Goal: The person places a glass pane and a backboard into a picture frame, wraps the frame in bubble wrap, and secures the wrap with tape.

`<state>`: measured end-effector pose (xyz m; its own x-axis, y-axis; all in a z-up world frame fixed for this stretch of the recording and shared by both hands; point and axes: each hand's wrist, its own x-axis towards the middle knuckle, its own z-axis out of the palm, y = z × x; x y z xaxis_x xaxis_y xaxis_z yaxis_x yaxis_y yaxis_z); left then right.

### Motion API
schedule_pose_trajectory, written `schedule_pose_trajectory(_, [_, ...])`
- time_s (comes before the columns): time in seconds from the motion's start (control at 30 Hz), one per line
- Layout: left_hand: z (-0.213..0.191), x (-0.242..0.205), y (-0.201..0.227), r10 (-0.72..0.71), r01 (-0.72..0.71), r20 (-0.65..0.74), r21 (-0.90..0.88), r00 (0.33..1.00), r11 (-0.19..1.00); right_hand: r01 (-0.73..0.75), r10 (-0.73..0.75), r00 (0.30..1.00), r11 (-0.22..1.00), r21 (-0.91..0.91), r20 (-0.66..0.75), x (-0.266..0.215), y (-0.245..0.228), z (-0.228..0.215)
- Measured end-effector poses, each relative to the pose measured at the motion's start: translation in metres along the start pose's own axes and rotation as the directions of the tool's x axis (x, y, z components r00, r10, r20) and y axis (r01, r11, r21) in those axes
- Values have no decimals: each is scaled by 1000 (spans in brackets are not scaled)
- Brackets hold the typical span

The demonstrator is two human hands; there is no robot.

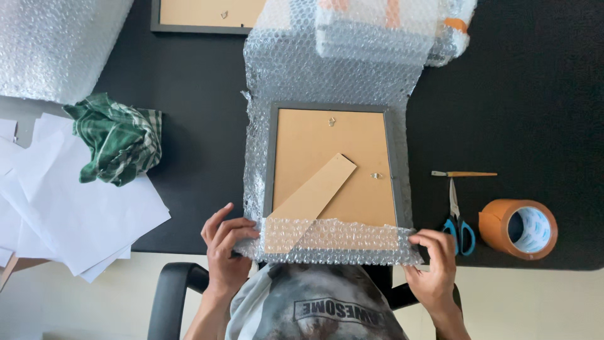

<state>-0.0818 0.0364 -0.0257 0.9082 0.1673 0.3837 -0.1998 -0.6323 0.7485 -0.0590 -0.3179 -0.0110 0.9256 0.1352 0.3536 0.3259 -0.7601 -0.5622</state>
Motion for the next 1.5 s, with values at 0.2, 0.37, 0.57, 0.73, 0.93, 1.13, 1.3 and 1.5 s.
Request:
schedule_pose_trajectory(0.2, [-12,33,3,181,-182,-41,-45,983,982,146,-151,987,987,-69,-63,35,-9,-17])
schedule_pose_trajectory(0.37, [-21,75,21,313,-314,28,19,949,949,260,-260,952,965,-21,-161,61,1,-25])
schedule_pose_trajectory(0.57, [-25,98,25,388,-385,82,-46,918,922,384,-391,918,917,-112,-57,87,-5,-35])
schedule_pose_trajectory(0.73, [-29,106,36,404,-392,124,-111,906,913,428,-442,896,887,-174,-45,99,-12,-46])
schedule_pose_trajectory(0.93, [-46,106,56,422,-408,103,-134,901,903,385,-389,920,919,-78,-40,97,-28,-71])
schedule_pose_trajectory(1.13, [-78,106,91,447,-414,171,-199,878,888,313,-306,946,948,58,-104,89,-54,-97])
schedule_pose_trajectory(1.3, [-87,113,115,416,-375,153,-238,896,896,174,-156,983,961,215,-101,98,-73,-112])
schedule_pose_trajectory(1.5, [-76,149,106,385,-279,142,-473,912,836,106,-106,994,898,427,-24,129,-46,-96])
